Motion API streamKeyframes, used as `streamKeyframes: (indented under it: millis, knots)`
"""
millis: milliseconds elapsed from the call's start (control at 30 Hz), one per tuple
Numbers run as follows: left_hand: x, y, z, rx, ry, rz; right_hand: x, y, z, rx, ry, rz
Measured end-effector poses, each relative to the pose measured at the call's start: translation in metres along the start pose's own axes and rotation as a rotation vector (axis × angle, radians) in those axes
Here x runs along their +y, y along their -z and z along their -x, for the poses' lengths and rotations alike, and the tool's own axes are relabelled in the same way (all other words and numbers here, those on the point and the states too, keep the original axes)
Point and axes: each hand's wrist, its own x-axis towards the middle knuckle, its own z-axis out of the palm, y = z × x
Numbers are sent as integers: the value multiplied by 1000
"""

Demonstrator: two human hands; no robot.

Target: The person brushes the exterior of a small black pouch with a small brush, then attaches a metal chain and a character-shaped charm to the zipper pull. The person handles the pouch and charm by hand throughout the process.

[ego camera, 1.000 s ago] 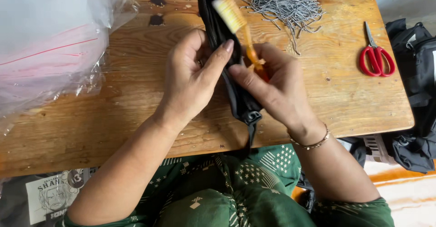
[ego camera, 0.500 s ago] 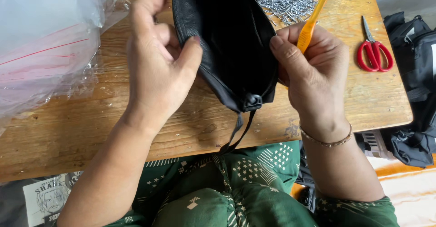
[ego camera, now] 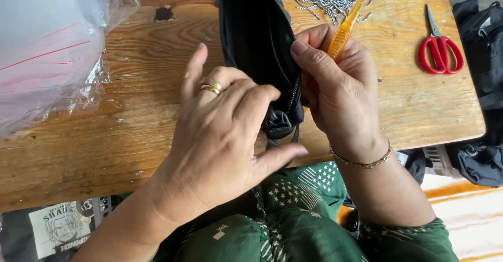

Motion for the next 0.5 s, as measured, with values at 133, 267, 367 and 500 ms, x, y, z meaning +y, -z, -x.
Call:
streamKeyframes:
  millis: [133, 267, 367, 500]
  knots:
    - [-3, -1, -2, -29, -1, -7, 2, 2, 0, -12, 4, -46]
    - [-4, -2, -6, -12, -17, 151, 5, 6, 1, -3, 18, -107]
    - [-4, -2, -10, -11, -19, 209, 4, 5, 2, -15, 56, -160]
    - [3, -1, -11, 17, 14, 277, 2, 5, 8, 23, 106, -184]
